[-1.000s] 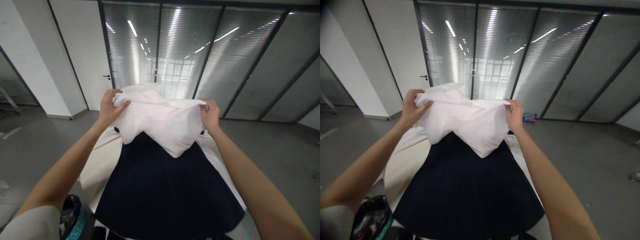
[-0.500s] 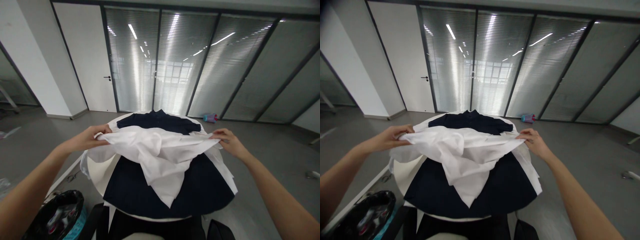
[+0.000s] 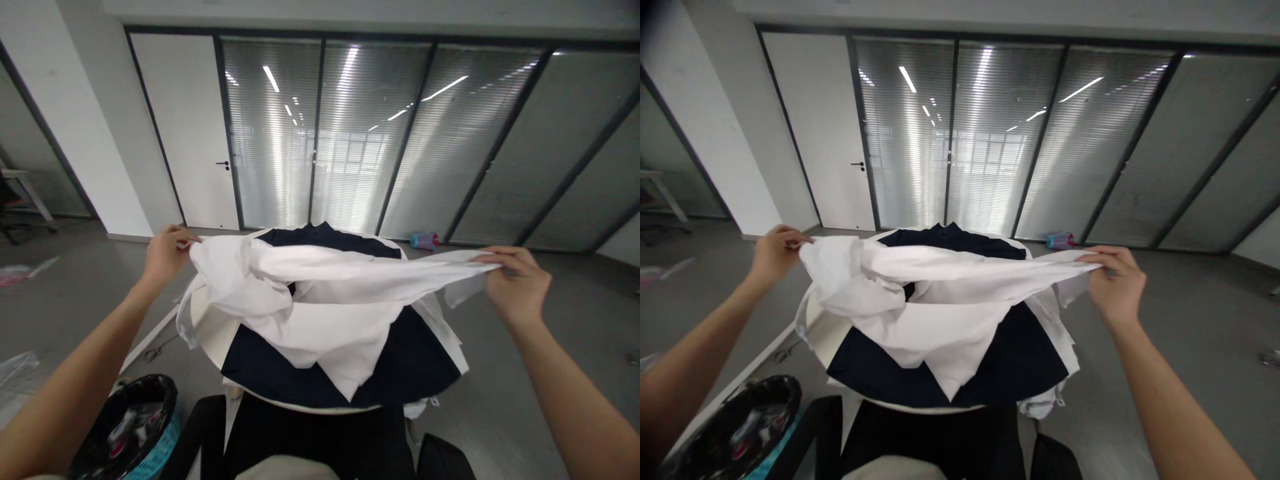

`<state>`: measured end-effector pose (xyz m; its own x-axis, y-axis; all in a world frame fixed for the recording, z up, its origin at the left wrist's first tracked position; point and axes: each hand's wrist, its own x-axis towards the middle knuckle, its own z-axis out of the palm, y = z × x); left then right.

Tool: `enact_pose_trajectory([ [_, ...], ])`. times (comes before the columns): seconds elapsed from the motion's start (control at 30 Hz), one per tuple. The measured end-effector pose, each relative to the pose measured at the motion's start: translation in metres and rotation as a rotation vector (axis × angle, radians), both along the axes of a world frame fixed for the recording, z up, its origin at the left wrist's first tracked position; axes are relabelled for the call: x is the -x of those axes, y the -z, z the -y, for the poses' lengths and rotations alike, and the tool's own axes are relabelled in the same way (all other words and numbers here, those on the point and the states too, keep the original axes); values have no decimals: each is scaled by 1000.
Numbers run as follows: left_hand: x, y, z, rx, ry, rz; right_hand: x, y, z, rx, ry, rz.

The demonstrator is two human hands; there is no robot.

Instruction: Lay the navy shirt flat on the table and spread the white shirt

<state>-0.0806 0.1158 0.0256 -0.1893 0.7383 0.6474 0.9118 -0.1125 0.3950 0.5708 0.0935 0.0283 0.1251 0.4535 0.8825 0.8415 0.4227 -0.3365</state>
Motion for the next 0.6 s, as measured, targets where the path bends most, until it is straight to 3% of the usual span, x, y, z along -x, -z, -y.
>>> enact_pose_trajectory([
  [0.07,2,4,-4,-11,9,136,-12,2,-1,43,62,0],
  [0.13,3,15,-12,52,25,165,-27,17,-9,217,151,52],
  [0.3,0,40,-30,377,113,-73,-51,66,-33,836,244,343],
  [0.37,-9,40,-27,328,98,-128,-45,74,-36,932,228,402],
  [0.43,-23,34,-16,213,126,-115,-27,72,-34,836,164,386],
  [0.47,-32,31,-8,201,205,-110,-14,68,-31,729,103,359],
  [0.53,-52,26,9,253,422,-181,18,57,-21,502,-71,322],
  [0.6,-70,26,26,300,525,-359,55,49,-9,421,-284,377],
])
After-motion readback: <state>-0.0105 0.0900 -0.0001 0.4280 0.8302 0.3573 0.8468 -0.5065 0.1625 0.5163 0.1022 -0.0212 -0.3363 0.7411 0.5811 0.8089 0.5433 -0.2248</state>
